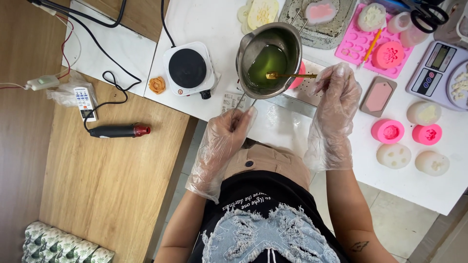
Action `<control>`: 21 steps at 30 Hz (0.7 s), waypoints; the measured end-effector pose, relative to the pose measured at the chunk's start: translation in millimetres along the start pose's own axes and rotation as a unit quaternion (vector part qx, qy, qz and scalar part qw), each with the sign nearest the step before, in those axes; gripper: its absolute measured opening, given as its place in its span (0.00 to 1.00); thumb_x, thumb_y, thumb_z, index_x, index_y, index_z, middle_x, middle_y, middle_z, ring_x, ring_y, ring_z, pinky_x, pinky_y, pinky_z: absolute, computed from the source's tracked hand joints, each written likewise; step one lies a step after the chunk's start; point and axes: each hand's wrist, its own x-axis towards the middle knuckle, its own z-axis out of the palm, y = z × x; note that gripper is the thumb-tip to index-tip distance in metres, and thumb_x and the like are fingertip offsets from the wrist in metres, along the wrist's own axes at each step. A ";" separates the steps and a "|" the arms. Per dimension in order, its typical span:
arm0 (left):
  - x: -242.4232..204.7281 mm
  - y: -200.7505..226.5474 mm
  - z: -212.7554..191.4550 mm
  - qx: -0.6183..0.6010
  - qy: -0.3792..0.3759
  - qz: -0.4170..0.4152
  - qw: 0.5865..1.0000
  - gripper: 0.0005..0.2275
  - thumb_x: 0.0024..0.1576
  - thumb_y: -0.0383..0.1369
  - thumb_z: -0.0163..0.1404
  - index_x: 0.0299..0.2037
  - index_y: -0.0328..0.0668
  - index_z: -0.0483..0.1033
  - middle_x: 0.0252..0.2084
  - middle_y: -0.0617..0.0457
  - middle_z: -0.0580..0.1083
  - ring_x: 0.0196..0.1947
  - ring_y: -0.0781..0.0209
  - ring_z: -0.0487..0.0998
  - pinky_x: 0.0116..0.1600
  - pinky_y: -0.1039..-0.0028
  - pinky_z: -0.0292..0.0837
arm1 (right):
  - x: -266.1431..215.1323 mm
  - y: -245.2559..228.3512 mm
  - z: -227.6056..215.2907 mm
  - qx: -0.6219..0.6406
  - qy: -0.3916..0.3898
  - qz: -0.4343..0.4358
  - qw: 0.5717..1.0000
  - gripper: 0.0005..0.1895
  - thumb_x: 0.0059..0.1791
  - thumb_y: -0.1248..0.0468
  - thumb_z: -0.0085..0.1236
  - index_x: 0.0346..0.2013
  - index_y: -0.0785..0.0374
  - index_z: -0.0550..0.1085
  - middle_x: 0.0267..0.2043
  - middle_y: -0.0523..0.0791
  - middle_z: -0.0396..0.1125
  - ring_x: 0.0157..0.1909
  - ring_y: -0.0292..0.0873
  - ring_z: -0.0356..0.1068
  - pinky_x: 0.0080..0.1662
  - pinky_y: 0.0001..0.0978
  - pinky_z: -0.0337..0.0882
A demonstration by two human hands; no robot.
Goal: Stirring melted wax in a pot and using a heat gun on soap molds.
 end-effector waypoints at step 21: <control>0.0 -0.4 -4.0 0.016 -0.008 0.014 1.000 0.17 0.61 0.40 0.55 0.26 0.33 0.75 0.15 0.50 0.66 0.17 0.68 0.62 0.23 0.70 0.62 | -13.5 -11.3 -5.3 -0.152 0.006 -0.139 0.979 0.20 0.66 0.53 0.38 0.38 0.64 0.66 0.34 0.45 0.67 0.34 0.35 0.66 0.37 0.23 0.68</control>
